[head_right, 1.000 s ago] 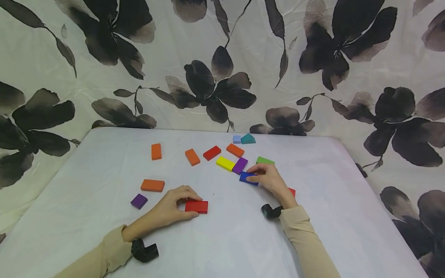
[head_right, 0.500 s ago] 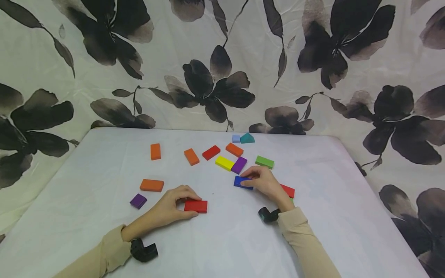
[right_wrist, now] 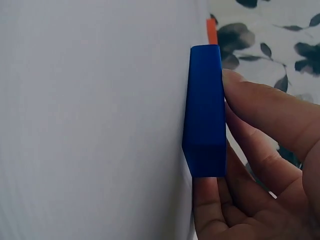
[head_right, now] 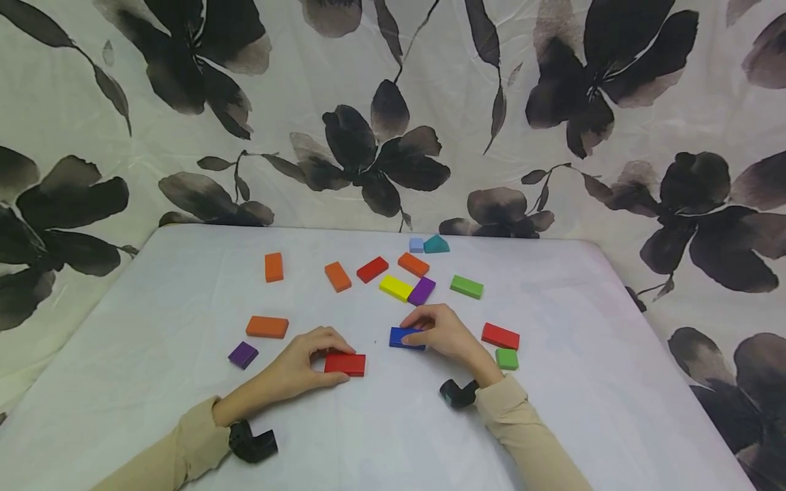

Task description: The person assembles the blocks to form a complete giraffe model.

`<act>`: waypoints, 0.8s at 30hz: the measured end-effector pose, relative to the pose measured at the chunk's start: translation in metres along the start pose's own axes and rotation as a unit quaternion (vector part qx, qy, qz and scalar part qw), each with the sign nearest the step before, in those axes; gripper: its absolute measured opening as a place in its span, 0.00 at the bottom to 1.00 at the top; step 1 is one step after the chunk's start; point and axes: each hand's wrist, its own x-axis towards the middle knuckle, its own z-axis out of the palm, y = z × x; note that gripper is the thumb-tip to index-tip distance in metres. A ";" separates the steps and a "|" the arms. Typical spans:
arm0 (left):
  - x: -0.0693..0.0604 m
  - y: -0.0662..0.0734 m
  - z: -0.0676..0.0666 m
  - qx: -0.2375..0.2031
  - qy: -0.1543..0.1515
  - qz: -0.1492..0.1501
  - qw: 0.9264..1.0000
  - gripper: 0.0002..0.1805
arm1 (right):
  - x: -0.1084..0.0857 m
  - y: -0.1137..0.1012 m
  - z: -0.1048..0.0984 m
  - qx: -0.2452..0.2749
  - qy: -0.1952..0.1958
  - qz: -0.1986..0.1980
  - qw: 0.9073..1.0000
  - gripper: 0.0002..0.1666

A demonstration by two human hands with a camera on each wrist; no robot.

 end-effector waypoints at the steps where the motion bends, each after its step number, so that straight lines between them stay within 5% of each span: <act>1: 0.000 0.000 0.000 0.001 -0.001 -0.002 1.000 0.17 | 0.000 -0.001 0.003 0.001 -0.006 -0.002 1.000 0.12; 9: -0.001 0.001 0.000 -0.001 -0.006 -0.013 1.000 0.17 | -0.003 -0.012 0.020 -0.003 -0.059 -0.028 0.998 0.11; 24: 0.000 0.001 0.001 0.006 -0.001 -0.010 1.000 0.18 | -0.005 -0.017 0.033 0.000 -0.090 -0.043 0.995 0.11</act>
